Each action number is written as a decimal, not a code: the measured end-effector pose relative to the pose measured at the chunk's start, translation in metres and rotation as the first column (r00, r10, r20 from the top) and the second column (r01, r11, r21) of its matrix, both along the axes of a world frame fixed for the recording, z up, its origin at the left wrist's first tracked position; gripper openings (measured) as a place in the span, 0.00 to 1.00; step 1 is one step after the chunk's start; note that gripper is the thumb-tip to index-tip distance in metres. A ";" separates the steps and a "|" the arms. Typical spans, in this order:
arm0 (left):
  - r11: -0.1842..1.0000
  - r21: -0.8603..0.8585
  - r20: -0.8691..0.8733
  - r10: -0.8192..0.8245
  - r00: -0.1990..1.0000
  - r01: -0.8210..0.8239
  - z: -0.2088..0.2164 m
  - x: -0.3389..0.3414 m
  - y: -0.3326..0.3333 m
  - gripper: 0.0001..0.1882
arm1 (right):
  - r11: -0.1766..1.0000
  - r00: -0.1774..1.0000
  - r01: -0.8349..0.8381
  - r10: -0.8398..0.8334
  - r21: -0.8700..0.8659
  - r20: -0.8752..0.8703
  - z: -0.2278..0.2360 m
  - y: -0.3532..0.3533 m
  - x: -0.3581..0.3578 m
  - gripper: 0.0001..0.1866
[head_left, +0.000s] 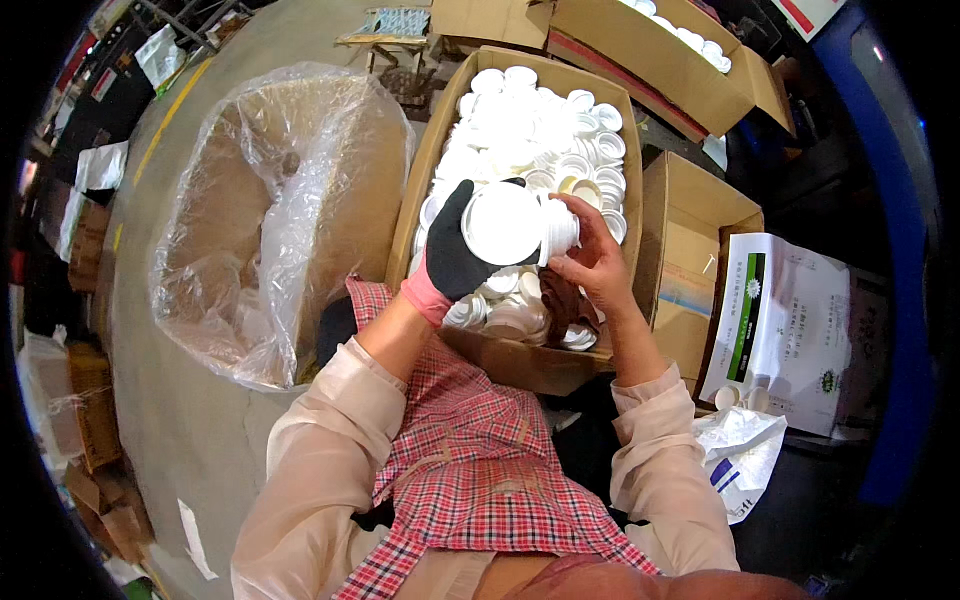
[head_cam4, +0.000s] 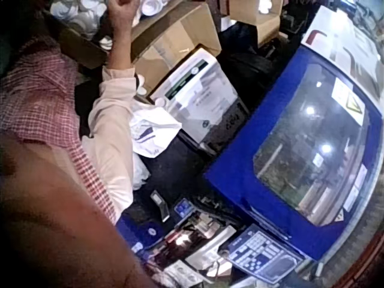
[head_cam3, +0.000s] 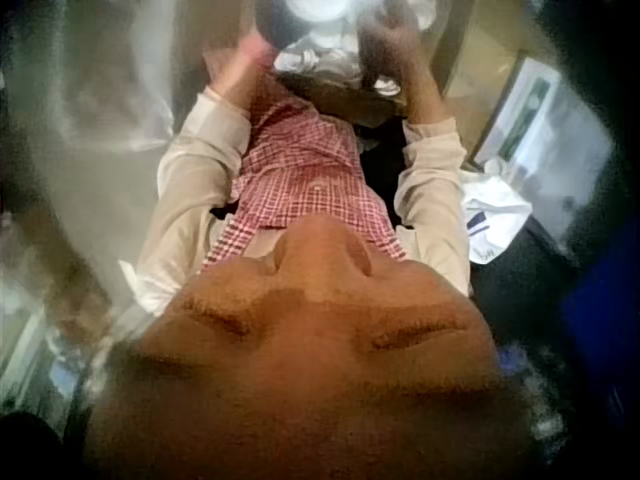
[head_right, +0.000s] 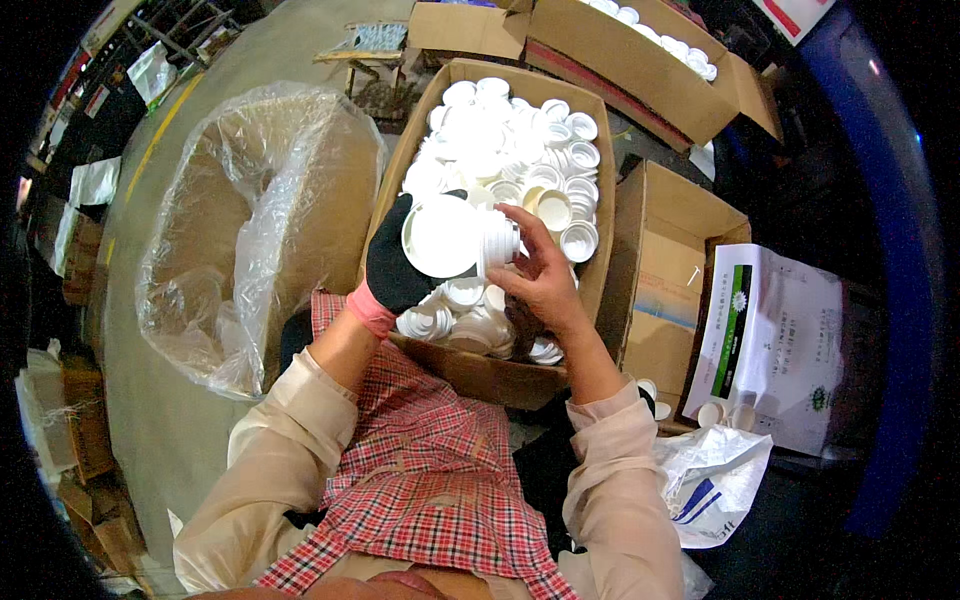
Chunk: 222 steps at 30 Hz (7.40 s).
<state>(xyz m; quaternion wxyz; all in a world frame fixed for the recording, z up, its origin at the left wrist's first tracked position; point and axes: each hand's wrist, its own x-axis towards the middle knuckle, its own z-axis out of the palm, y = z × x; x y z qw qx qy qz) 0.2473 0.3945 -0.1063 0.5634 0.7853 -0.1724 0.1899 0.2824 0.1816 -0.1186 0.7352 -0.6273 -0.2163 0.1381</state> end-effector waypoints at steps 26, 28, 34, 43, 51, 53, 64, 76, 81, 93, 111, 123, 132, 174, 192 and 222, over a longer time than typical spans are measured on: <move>0.977 -0.169 -0.147 -0.158 0.977 0.132 -0.004 -0.005 -0.020 0.30 | 0.870 0.586 0.386 0.026 -0.307 0.810 0.027 0.014 -0.020 0.41; 0.958 -0.250 -0.173 -0.187 0.967 0.141 -0.011 -0.003 -0.018 0.29 | 0.875 0.586 0.382 0.019 -0.298 0.810 0.027 0.016 -0.021 0.41; 0.870 -0.471 -0.237 -0.287 0.928 0.149 -0.015 -0.004 -0.017 0.28 | 0.871 0.590 0.381 0.030 -0.310 0.807 0.028 0.018 -0.022 0.40; 0.800 -0.554 -0.351 -0.475 0.807 0.230 -0.001 -0.004 -0.024 0.43 | 0.964 0.919 0.264 -0.261 0.029 0.296 0.022 0.017 -0.016 0.35; 0.989 0.125 -0.344 0.120 0.931 -0.082 -0.028 -0.021 -0.059 0.25 | 0.785 0.804 0.577 -0.497 -0.225 0.326 -0.006 0.014 0.003 0.28; 0.961 0.223 -0.249 0.216 0.944 -0.161 -0.035 -0.025 -0.061 0.23 | 0.799 0.828 0.550 -0.484 -0.242 0.284 -0.009 0.015 0.004 0.29; 0.466 -0.873 -0.434 -0.599 0.673 -0.148 -0.027 0.002 -0.026 0.34 | 0.967 0.922 0.211 -0.148 0.145 -0.357 -0.018 -0.006 0.024 0.38; -0.018 -0.976 0.219 -0.125 0.968 0.218 0.014 0.002 0.070 0.44 | 0.943 0.999 0.049 -0.050 -0.329 0.004 -0.065 0.002 0.017 0.15; -0.135 -0.972 0.230 -0.394 0.890 0.191 -0.029 0.009 0.095 0.28 | 0.815 0.777 0.093 0.300 -0.573 0.553 -0.112 0.069 -0.017 0.19; 0.890 0.440 -0.378 0.061 0.924 0.121 -0.038 -0.002 0.074 0.39 | 0.827 0.763 0.257 0.144 -0.500 0.630 -0.124 0.106 0.008 0.17; 0.887 -0.396 -0.263 -0.356 0.897 0.236 -0.034 0.021 0.083 0.41 | 0.826 0.828 -0.011 0.323 -0.563 0.458 -0.076 0.057 0.008 0.13; 0.980 0.190 -0.049 0.065 0.997 -0.054 -0.008 0.010 0.013 0.45 | 0.970 0.890 0.243 -0.234 0.027 0.392 0.010 0.010 -0.003 0.39; 0.923 -0.312 -0.235 -0.303 0.924 0.223 -0.033 0.005 -0.012 0.46 | 0.879 0.715 0.384 -0.088 -0.284 0.694 0.012 0.018 -0.014 0.38; 0.985 -0.168 -0.562 -0.125 0.818 0.034 0.002 -0.020 -0.047 0.30 | 0.798 0.815 0.572 -0.524 -0.191 0.249 -0.007 0.024 -0.005 0.28; 0.983 0.178 -0.310 0.092 0.946 -0.037 -0.032 -0.021 -0.056 0.23 | 0.864 0.904 0.418 -0.428 -0.281 0.028 -0.030 0.019 0.012 0.33; -0.144 -0.974 0.206 -0.219 0.954 0.177 -0.007 0.000 0.082 0.40 | 0.882 0.993 0.025 0.033 -0.471 0.115 -0.077 0.000 0.017 0.23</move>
